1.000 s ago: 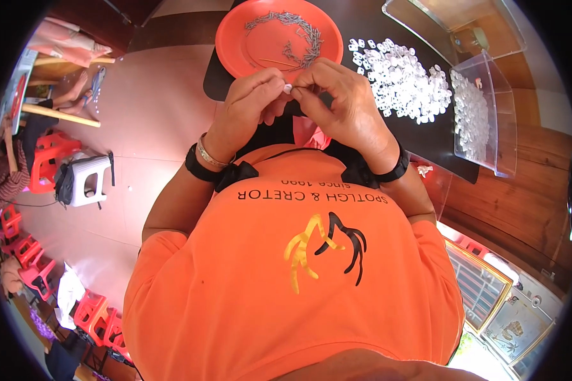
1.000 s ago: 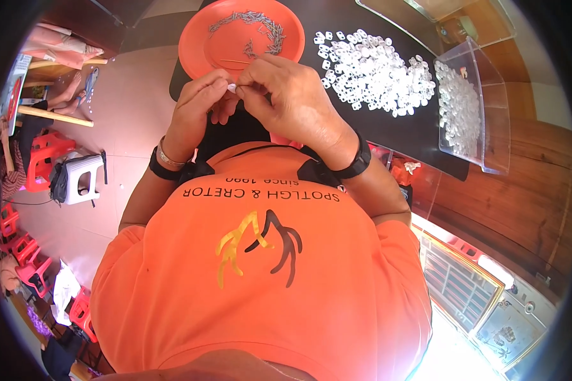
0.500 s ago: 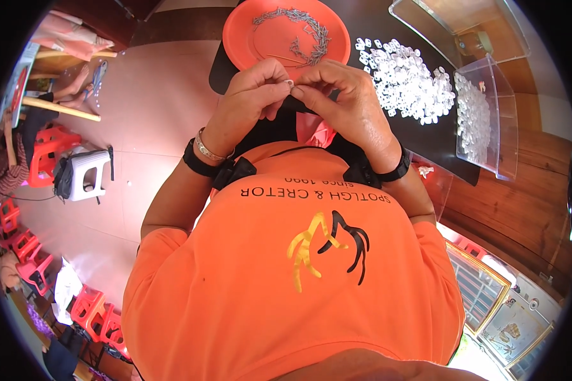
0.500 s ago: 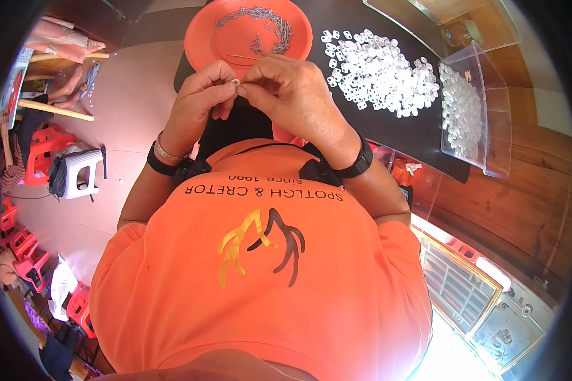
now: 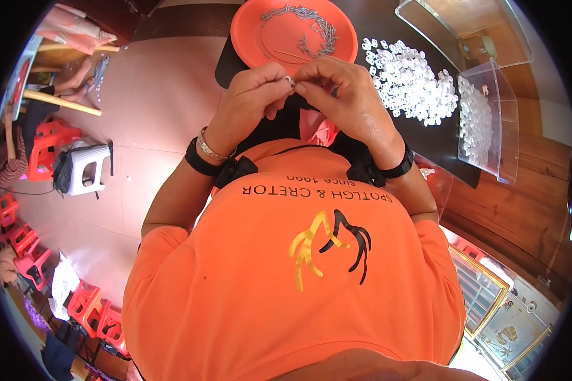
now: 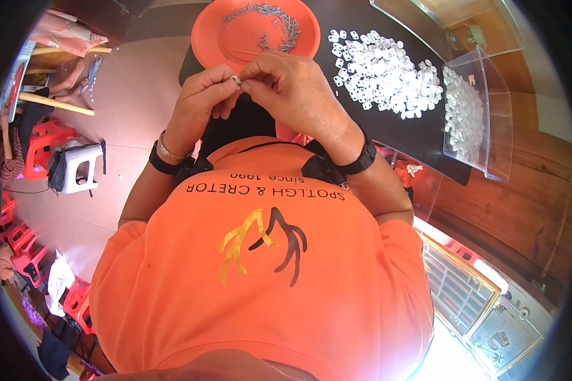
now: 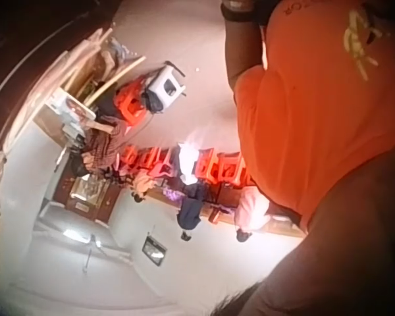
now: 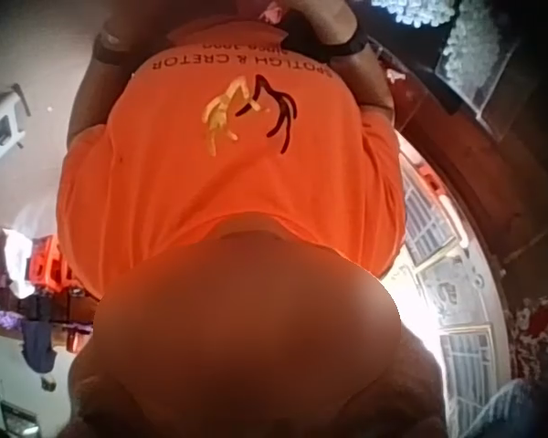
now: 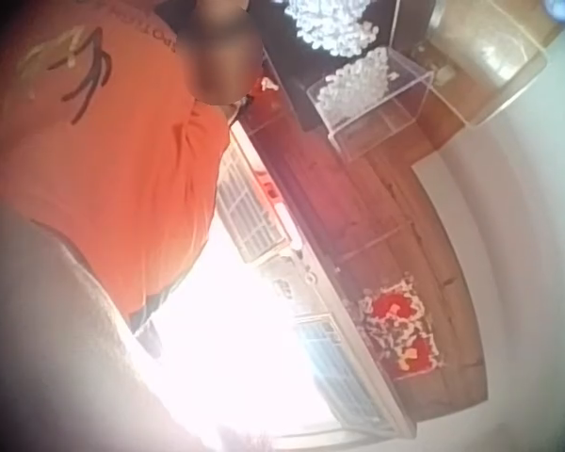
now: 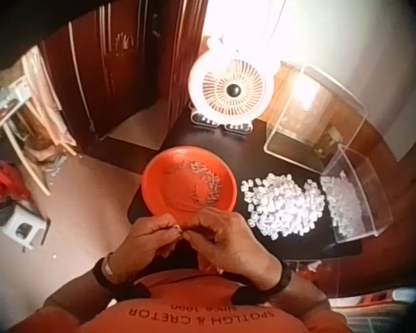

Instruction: The recorder is manually assembling small white plastic components by inserting metal pins into them at a workspace.

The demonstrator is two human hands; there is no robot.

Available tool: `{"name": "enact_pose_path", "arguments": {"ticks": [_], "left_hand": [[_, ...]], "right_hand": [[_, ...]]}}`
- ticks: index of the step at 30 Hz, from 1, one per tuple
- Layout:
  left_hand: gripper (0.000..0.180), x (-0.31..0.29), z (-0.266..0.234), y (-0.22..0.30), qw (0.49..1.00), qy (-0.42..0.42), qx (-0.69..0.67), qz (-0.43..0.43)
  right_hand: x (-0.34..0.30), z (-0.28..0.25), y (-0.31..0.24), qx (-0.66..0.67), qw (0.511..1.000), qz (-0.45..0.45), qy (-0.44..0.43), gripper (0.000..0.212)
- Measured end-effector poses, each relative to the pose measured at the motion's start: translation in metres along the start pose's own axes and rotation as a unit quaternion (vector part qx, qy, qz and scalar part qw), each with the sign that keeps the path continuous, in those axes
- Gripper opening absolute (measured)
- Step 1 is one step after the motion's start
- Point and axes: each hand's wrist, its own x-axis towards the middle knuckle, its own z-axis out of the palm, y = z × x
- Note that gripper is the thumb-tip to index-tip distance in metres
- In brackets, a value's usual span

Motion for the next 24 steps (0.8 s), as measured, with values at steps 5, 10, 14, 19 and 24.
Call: {"name": "enact_pose_path", "arguments": {"ticks": [5, 10, 14, 19, 24], "left_hand": [[0.02, 0.001, 0.0, 0.0, 0.999, 0.029, -0.006, 0.021], [0.019, 0.0, 0.002, -0.004, 0.994, 0.046, 0.088, 0.05], [0.02, -0.001, 0.005, -0.004, 0.988, 0.035, 0.136, 0.064], [0.024, 0.001, 0.002, 0.0, 1.0, -0.012, 0.007, -0.01], [0.022, 0.006, -0.005, -0.004, 0.986, -0.097, -0.124, -0.046]], "right_hand": [[0.0, 0.006, 0.008, 0.031, 0.999, -0.012, 0.039, 0.007], [0.0, 0.006, 0.005, 0.023, 0.999, -0.012, 0.039, 0.007], [-0.001, 0.006, 0.009, -0.022, 0.997, -0.054, 0.055, 0.008], [-0.004, 0.006, 0.008, -0.051, 0.992, -0.095, 0.068, 0.009], [-0.004, 0.006, 0.016, -0.118, 0.971, -0.186, 0.093, 0.01]]}}
